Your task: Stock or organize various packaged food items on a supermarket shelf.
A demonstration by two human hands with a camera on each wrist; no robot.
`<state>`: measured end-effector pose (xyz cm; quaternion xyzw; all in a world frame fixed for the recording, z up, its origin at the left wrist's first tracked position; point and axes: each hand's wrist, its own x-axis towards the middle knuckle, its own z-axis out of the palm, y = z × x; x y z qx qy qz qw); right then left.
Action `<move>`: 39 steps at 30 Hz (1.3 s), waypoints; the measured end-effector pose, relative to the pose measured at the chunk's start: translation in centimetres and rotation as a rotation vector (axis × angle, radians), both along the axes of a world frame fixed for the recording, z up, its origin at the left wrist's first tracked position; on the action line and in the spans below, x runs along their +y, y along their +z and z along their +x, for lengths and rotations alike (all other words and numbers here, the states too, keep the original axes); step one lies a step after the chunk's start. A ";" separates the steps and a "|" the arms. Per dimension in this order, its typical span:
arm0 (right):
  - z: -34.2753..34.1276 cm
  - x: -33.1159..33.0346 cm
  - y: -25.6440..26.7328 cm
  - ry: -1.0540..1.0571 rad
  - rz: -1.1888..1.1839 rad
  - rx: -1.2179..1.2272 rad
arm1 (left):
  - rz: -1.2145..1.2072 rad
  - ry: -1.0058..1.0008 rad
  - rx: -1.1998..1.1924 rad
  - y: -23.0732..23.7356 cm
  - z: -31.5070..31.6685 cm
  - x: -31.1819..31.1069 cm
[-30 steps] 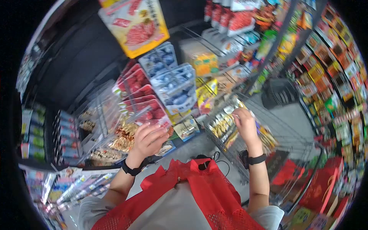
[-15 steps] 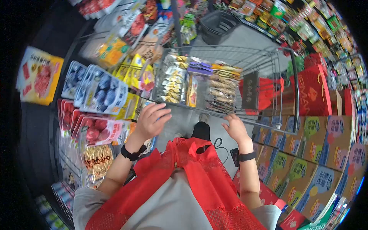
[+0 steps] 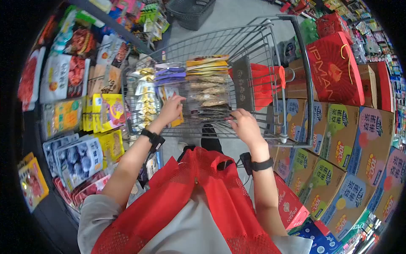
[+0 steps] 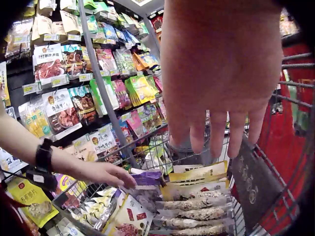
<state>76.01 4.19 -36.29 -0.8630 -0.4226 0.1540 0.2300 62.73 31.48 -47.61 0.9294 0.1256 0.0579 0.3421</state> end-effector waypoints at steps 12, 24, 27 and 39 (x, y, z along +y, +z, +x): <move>10.1 4.5 -4.5 -0.039 0.112 0.173 | 0.117 0.080 0.438 -16.1 12.1 -1.7; 8.3 4.4 -4.5 -0.027 0.148 0.154 | 0.208 -0.057 -0.083 -4.5 12.5 -2.8; 7.9 5.4 -3.9 -0.010 0.198 0.044 | 0.166 -0.031 -0.305 4.1 10.1 -3.3; -6.0 12.0 4.2 0.371 0.323 0.452 | 0.283 0.874 -0.724 22.8 -10.0 -2.8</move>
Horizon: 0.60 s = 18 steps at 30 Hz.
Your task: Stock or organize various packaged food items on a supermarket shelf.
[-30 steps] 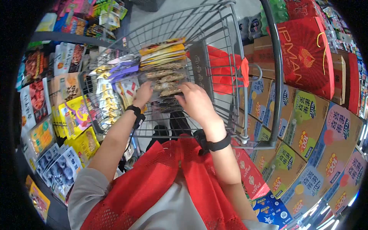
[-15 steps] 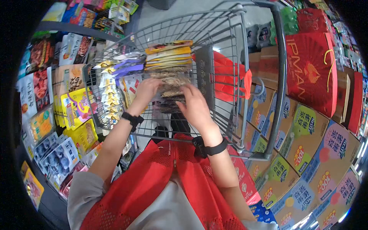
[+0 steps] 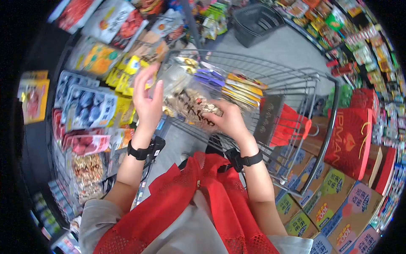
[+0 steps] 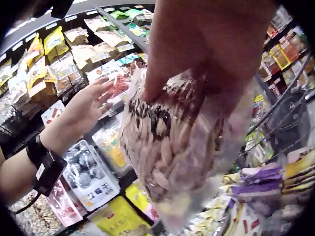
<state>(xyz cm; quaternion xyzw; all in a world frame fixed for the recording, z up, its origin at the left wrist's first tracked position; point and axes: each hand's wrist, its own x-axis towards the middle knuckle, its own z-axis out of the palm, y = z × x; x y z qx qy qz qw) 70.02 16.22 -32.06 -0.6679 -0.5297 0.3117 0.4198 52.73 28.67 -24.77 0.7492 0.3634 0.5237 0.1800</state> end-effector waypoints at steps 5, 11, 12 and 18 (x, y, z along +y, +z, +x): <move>-9.9 -0.5 1.9 0.003 -0.036 0.503 | -0.287 0.029 -0.151 -2.5 -13.7 -4.1; -23.8 -3.5 5.4 0.131 -0.009 0.775 | -1.122 -0.271 -0.422 -2.8 -28.7 -15.0; -26.0 -4.7 6.1 0.176 0.000 0.780 | -1.137 -0.334 -0.269 -2.0 -30.6 -16.8; -37.4 -9.4 7.5 0.638 0.008 0.694 | -0.668 -0.110 -0.221 1.7 -41.5 -25.9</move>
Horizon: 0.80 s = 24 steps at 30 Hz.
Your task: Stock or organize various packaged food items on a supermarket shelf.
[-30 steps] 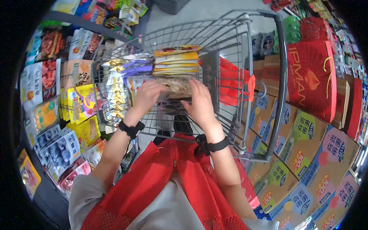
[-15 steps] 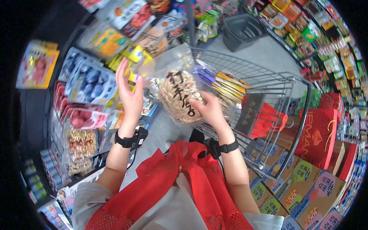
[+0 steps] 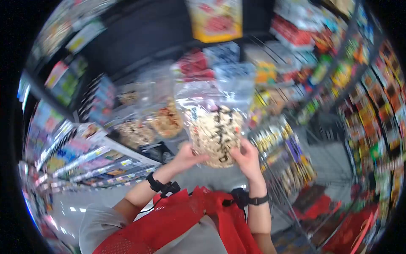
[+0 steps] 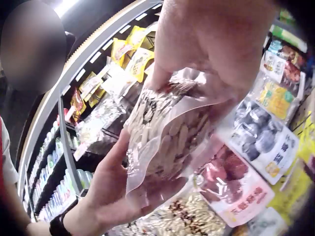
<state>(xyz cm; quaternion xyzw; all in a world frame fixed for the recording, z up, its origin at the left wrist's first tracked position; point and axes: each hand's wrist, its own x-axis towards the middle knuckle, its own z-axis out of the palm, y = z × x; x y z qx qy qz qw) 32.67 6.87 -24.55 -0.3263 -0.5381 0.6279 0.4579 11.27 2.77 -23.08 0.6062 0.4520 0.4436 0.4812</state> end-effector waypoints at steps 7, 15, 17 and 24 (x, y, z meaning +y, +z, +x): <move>-14.7 -4.6 5.7 0.336 0.244 -0.010 | 0.147 0.504 -0.172 4.8 -9.2 -11.4; -18.8 -8.9 7.4 0.359 0.382 -0.081 | 0.200 0.687 -0.149 4.2 -11.9 -15.7; -19.2 -8.7 8.0 0.363 0.416 -0.105 | 0.186 0.722 0.029 4.5 -12.6 -16.0; -19.5 -7.9 9.8 0.253 0.400 -0.034 | 0.638 0.921 0.830 12.8 -17.3 -14.7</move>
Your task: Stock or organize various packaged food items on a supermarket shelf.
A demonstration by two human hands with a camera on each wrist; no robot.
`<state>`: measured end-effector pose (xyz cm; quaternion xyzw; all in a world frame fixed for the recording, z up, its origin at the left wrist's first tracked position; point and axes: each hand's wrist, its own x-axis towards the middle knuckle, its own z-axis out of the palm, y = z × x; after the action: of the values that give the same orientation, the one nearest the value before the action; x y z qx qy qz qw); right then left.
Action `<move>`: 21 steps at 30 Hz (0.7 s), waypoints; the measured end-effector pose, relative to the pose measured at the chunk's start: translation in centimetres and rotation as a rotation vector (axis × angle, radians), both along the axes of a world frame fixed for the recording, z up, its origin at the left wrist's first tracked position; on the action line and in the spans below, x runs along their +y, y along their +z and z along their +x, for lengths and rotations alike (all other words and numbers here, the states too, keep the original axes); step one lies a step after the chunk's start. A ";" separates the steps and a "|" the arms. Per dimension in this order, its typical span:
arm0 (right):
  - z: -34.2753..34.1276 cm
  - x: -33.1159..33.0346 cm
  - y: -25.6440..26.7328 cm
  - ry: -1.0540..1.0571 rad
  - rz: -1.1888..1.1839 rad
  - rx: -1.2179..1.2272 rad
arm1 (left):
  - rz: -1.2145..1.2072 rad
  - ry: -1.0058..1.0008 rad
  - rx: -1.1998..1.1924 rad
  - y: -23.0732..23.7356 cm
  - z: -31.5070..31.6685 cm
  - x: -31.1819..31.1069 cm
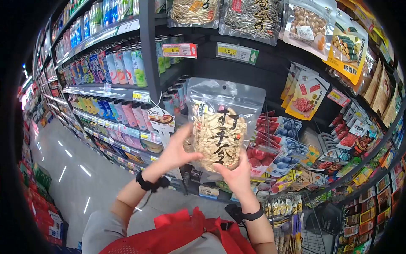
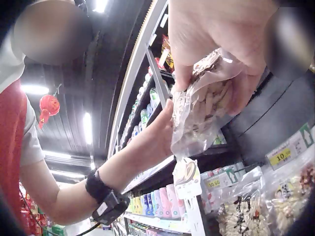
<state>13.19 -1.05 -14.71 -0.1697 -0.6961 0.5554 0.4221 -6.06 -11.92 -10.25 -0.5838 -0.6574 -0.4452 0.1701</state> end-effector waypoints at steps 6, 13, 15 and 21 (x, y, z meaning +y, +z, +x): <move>-1.2 1.7 0.5 -0.069 0.057 -0.082 | 0.253 0.393 0.682 10.0 -8.4 2.1; -4.9 1.7 -0.1 -0.142 0.038 -0.105 | 0.166 0.249 0.886 14.2 -13.1 5.5; -6.1 1.6 -0.5 -0.138 0.036 -0.091 | 0.221 0.137 0.876 14.5 -13.7 6.1; -10.1 0.1 -0.2 -0.144 -0.036 -0.042 | 0.235 0.134 0.991 14.6 -15.5 6.9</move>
<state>3.14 -0.96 -14.92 -0.2386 -0.6808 0.5322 0.4431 -21.53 -5.04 4.32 -0.6583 -0.4793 -0.1740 0.5538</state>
